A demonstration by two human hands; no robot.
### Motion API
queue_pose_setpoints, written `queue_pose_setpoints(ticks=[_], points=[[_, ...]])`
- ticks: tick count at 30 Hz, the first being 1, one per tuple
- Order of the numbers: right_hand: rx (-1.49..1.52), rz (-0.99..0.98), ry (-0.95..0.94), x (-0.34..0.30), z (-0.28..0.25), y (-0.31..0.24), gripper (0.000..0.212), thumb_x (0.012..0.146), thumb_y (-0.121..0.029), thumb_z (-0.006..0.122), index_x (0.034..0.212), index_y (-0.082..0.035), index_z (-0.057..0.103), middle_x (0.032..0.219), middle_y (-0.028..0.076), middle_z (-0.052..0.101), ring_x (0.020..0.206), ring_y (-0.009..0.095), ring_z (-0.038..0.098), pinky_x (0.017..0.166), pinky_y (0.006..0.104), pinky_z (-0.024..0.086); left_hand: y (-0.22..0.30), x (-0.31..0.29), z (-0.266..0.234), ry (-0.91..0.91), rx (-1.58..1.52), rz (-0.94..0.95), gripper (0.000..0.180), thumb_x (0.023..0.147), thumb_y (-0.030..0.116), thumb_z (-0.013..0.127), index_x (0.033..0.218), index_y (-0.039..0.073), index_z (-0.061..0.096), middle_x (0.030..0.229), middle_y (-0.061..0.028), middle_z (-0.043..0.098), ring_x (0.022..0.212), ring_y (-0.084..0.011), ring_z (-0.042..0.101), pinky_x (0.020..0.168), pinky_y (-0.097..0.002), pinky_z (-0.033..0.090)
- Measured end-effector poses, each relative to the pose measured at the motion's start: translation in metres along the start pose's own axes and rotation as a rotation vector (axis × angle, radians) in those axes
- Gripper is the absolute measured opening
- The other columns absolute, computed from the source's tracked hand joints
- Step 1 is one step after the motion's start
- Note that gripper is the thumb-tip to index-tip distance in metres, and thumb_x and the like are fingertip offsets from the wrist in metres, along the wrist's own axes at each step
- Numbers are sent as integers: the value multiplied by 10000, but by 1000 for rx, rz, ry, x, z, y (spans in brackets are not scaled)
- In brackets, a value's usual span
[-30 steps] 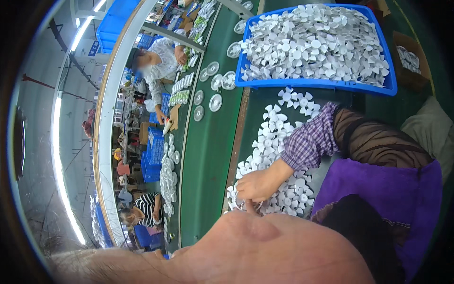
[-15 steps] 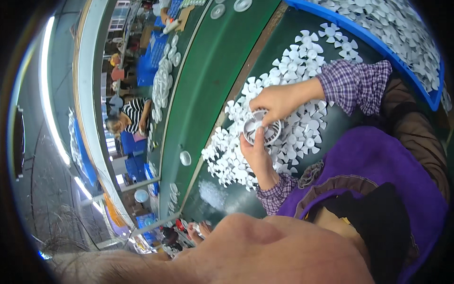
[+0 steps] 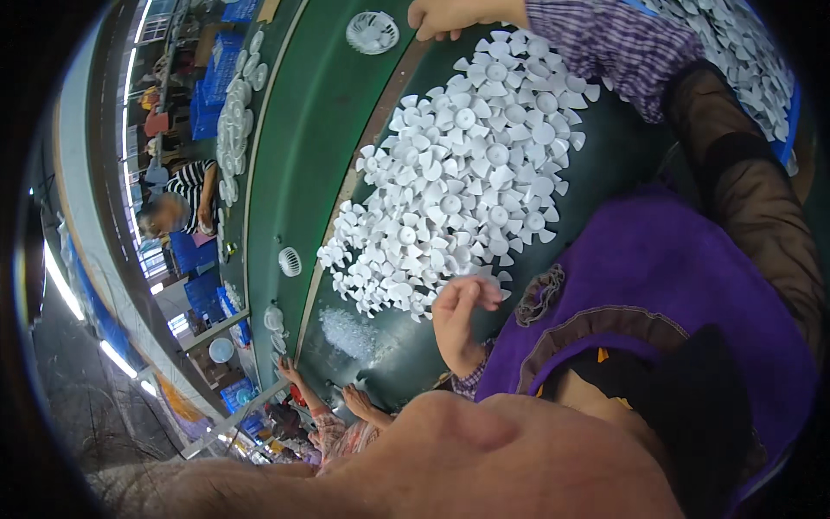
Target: Assembling white plastic fan blades into small circular fan housings on a factory assembly line.
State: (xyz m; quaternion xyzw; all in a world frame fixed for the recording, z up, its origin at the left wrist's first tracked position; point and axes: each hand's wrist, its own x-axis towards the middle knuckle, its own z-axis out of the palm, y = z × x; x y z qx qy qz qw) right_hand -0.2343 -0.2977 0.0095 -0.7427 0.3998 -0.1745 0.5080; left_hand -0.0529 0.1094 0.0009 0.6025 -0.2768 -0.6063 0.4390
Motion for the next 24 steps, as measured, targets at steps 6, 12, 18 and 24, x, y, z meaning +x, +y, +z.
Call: queue_pose_setpoints(ticks=[6, 12, 18, 24], points=[[-326, -264, 337, -129, -38, 23, 276, 890, -220, 608, 1030, 18, 615, 851, 92, 663, 784, 154, 614, 704, 290, 487, -47, -2, 0, -108, 9, -158, 208, 941, 111, 557, 1097, -15, 609, 1007, -104, 677, 894, -151, 648, 738, -241, 496], [-300, -205, 533, -211, -26, 122, 287, 936, -244, 563, 1088, -3, 600, 968, 72, 627, 847, 152, 569, 747, 254, 456, -40, 29, 34, -186, 46, -184, 231, 949, 98, 540, 1153, -3, 582, 1134, -95, 640, 1001, -165, 635, 730, -228, 499], [-7, -324, 453, -156, -23, 53, 245, 947, -241, 556, 1008, -25, 654, 944, 81, 648, 856, 137, 595, 762, 240, 464, -31, 45, 45, -171, 79, -165, 203, 949, 65, 523, 1110, -31, 601, 1077, -132, 661, 949, -194, 662, 687, -232, 530], [-43, -657, 488, -168, -74, -45, 208, 930, -216, 594, 984, -24, 652, 823, 62, 663, 768, 108, 593, 696, 263, 471, -41, 44, 54, -33, 36, -39, 234, 941, 118, 552, 1112, -36, 594, 1112, -200, 634, 977, -272, 656, 679, -283, 572]])
